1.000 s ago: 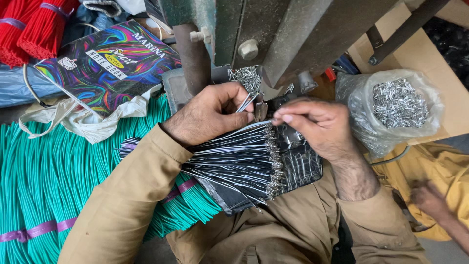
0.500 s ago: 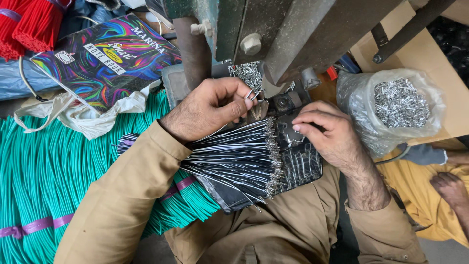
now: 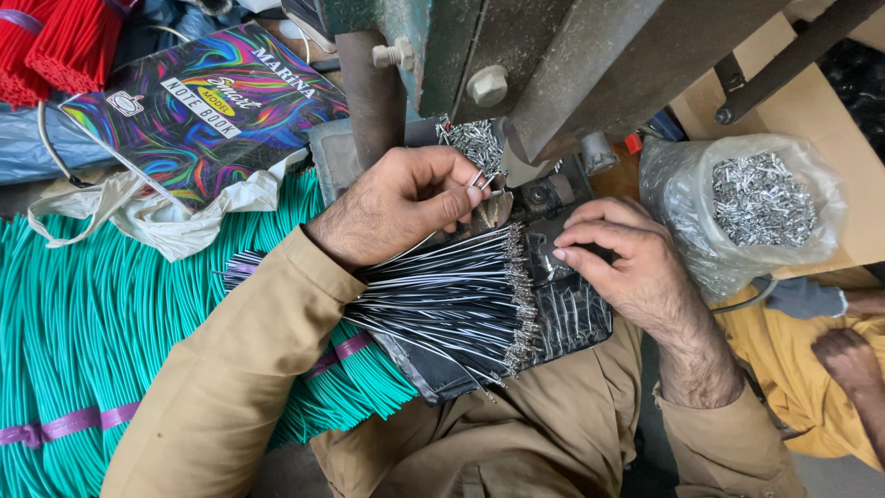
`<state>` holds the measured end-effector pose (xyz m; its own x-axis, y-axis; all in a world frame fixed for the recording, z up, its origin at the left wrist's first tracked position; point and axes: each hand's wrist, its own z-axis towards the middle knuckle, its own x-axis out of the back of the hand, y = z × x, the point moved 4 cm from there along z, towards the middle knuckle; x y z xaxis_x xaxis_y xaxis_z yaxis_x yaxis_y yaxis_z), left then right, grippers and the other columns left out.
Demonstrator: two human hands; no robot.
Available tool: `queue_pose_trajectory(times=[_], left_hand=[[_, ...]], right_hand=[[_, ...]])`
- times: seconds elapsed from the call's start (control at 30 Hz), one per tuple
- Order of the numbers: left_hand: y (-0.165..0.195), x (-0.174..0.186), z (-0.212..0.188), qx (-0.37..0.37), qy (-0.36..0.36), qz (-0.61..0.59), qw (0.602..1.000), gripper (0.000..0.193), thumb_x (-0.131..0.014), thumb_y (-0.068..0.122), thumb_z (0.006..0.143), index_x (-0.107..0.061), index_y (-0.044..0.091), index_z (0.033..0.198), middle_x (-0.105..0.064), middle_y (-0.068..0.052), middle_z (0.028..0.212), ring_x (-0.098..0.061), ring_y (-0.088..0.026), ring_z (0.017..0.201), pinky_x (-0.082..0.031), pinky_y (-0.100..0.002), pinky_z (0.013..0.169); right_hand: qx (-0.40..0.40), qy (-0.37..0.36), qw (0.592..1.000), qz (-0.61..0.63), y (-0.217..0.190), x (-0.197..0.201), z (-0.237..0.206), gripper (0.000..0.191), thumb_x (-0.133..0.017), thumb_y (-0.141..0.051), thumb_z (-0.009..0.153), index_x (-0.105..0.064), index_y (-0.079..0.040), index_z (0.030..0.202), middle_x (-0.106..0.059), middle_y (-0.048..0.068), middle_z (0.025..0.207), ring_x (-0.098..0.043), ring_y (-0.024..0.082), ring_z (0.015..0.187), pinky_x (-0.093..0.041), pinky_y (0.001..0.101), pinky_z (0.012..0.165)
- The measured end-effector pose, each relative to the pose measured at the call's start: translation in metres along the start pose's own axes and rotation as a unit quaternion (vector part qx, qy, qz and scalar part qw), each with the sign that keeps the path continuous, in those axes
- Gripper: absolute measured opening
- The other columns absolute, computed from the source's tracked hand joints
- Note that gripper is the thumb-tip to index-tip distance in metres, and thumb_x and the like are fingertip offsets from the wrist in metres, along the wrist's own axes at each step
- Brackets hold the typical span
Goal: The person attaches small metal ferrules to the ends of black wire bristles, inserting each bristle tip into a ferrule and crimping it under a bench press machine. They use pliers on a bundle of bristles, gather the finished bristles, and continue fitting ferrules one at a time from a bag of metal fittings.
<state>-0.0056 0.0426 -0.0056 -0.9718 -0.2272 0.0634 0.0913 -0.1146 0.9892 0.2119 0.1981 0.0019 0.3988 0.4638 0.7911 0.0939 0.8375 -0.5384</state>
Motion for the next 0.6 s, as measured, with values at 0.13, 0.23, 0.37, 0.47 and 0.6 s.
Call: queue_pose_trajectory(times=[0.13, 0.23, 0.37, 0.47, 0.6], left_hand=[[0.001, 0.000, 0.000, 0.001, -0.014, -0.023, 1.000, 0.013, -0.067, 0.013, 0.099, -0.066, 0.002, 0.107, -0.067, 0.004, 0.081, -0.061, -0.002, 0.073, -0.052, -0.021, 0.066], [0.001, 0.001, 0.000, -0.007, -0.013, -0.019, 1.000, 0.012, -0.068, 0.012, 0.100, -0.065, 0.002, 0.106, -0.063, 0.005, 0.079, -0.055, -0.002, 0.070, -0.048, -0.021, 0.063], [-0.001, 0.002, 0.000, -0.020, -0.011, 0.005, 1.000, 0.009, -0.066, 0.009, 0.100, -0.065, 0.002, 0.105, -0.058, 0.006, 0.076, -0.051, -0.001, 0.070, -0.046, -0.021, 0.063], [-0.001, 0.003, 0.000, -0.022, -0.013, 0.015, 1.000, 0.009, -0.065, 0.007, 0.097, -0.065, 0.002, 0.104, -0.059, 0.006, 0.077, -0.053, -0.001, 0.071, -0.048, -0.021, 0.065], [-0.002, 0.003, 0.000, -0.010, -0.010, -0.007, 1.000, 0.009, -0.064, 0.006, 0.096, -0.064, 0.001, 0.104, -0.057, 0.005, 0.076, -0.052, -0.001, 0.070, -0.047, -0.022, 0.063]], right_hand=[[-0.038, 0.048, 0.974, 0.220, 0.010, -0.008, 0.000, 0.011, -0.070, -0.004, 0.097, -0.067, -0.003, 0.108, -0.071, 0.007, 0.113, -0.068, 0.016, 0.108, -0.056, 0.0301, 0.097], [-0.122, 0.082, 0.930, 0.336, 0.018, -0.017, 0.009, 0.014, -0.066, -0.002, 0.103, -0.068, 0.000, 0.116, -0.071, 0.010, 0.103, -0.068, 0.014, 0.094, -0.058, 0.0274, 0.087], [-0.083, 0.102, 0.932, 0.337, 0.008, -0.027, 0.031, 0.014, -0.060, -0.001, 0.104, -0.068, 0.005, 0.114, -0.075, 0.011, 0.104, -0.074, 0.016, 0.095, -0.063, 0.0300, 0.091], [-0.048, 0.097, 0.934, 0.340, -0.003, -0.035, 0.041, 0.008, -0.062, 0.000, 0.106, -0.065, 0.007, 0.110, -0.075, 0.011, 0.104, -0.071, 0.015, 0.097, -0.060, 0.0297, 0.092], [-0.067, 0.086, 0.898, 0.426, 0.000, -0.041, 0.047, 0.008, -0.066, -0.004, 0.099, -0.065, 0.001, 0.105, -0.076, 0.007, 0.101, -0.075, 0.013, 0.095, -0.064, 0.0293, 0.089]])
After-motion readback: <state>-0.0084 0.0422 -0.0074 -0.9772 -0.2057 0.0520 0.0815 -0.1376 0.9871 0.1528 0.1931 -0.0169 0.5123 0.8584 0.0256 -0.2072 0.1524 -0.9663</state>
